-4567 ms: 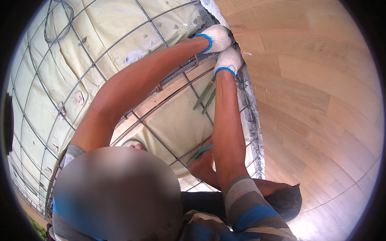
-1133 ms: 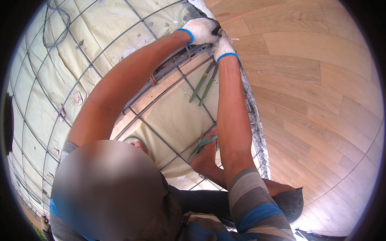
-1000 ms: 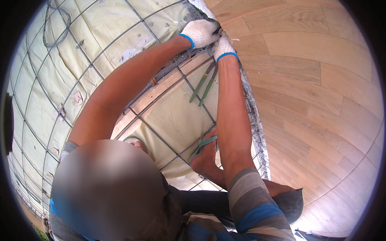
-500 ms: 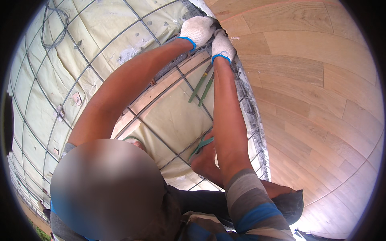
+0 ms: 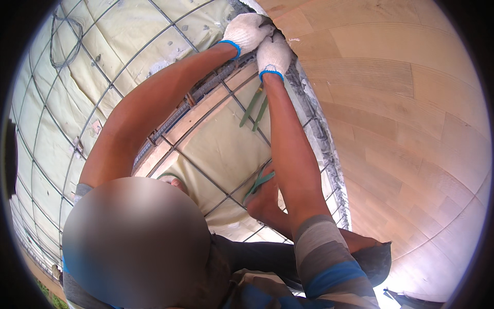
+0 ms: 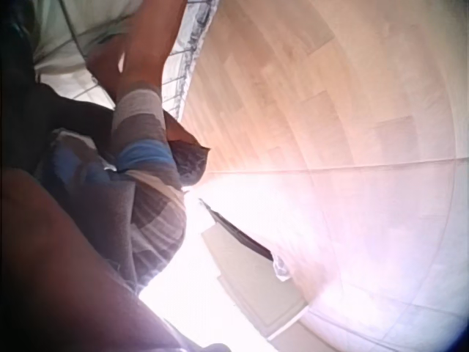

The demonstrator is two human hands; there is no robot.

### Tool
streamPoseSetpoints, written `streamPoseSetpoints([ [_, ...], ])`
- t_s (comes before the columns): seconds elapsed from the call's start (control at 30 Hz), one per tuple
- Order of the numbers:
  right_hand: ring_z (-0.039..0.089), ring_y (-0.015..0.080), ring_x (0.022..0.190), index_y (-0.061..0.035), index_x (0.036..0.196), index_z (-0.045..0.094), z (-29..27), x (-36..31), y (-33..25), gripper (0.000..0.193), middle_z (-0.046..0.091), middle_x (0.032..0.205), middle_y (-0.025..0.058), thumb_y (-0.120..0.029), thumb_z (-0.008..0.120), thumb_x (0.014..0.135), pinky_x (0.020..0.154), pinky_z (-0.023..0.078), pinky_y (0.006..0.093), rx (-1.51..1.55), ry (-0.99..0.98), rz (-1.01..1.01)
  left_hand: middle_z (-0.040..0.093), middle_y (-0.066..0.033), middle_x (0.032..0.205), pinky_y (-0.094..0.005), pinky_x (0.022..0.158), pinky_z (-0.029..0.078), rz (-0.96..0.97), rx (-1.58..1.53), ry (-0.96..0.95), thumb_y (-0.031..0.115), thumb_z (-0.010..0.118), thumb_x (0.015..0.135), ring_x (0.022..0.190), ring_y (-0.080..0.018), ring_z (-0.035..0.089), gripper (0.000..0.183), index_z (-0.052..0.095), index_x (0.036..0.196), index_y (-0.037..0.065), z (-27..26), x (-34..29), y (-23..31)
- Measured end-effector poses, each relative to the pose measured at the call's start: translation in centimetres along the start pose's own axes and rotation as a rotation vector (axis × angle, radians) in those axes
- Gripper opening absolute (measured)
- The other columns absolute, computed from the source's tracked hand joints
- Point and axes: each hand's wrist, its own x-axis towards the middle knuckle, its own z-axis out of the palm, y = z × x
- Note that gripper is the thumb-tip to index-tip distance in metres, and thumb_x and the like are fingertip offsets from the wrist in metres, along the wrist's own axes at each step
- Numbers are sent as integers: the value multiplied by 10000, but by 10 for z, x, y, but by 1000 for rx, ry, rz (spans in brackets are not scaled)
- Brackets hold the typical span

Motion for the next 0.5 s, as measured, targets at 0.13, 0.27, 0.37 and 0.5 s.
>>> streamPoseSetpoints([
  [0.13,644,534,1140,12,1312,672,-24,-31,1,559,683,1183,363,-448,526,1030,988,497,566,69,-129,-17,739,-228,1173,-518,959,539,104,21,-58,341,640,929,1104,-432,691,462,701,1327,114,-9,-15,4],
  [0.27,631,468,1258,-37,1520,524,-60,-106,-12,802,644,1351,333,-479,739,886,1051,509,521,-191,-103,138,741,-211,1201,-516,983,537,75,-37,-106,336,642,937,1142,-417,686,523,625,1408,107,-31,-35,4],
  [0.37,596,439,1316,-42,1568,458,-65,-143,-17,923,577,1427,348,-490,802,838,1070,506,513,-189,-172,316,746,-197,1207,-521,989,538,30,42,13,339,637,949,1127,-417,696,510,627,1405,112,-49,-54,-3],
  [0.5,597,443,1326,12,1539,475,-55,-157,7,929,600,1418,337,-502,795,834,1100,489,491,-155,-252,333,715,-236,1236,-501,1028,526,35,146,38,379,644,957,1182,-430,663,552,610,1425,87,-69,-76,-12],
])
